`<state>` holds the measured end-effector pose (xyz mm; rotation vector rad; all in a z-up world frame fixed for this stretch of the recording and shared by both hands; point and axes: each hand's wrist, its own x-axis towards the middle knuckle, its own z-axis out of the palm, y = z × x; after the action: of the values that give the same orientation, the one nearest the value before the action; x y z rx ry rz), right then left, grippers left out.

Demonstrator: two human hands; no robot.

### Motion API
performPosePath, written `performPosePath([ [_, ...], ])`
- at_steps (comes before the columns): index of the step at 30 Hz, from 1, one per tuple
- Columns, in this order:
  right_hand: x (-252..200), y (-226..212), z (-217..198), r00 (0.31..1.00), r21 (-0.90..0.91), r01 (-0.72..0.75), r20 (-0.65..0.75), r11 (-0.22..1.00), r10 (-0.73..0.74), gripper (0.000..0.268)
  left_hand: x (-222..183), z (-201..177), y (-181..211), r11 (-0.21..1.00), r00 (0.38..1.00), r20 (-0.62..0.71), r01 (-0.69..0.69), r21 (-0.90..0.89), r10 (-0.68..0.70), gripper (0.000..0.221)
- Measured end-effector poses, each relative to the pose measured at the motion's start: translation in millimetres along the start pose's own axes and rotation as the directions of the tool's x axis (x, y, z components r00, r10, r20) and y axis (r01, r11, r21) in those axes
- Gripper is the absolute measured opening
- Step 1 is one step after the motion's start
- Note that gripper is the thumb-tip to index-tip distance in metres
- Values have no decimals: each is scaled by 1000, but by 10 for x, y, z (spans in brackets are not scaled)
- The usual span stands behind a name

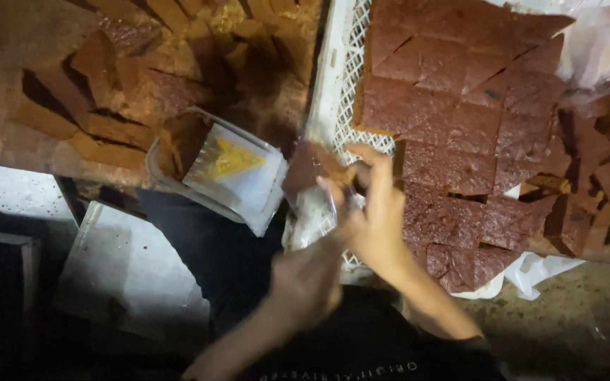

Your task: Packing triangular food pieces from a tray into a plastic container.

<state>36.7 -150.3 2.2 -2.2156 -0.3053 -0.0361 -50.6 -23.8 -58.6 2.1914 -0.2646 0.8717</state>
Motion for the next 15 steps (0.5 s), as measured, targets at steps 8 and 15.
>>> performPosePath([
  [8, 448, -321, -709, 925, -339, 349, -27, 873, -380, 27, 582, -367, -135, 952, 951, 66, 304, -38, -302, 6],
  [15, 837, 80, -156, 967, -512, 249, 179, 822, -181, 73, 299, -35, -839, 899, 830, 350, 374, 229, -434, 18],
])
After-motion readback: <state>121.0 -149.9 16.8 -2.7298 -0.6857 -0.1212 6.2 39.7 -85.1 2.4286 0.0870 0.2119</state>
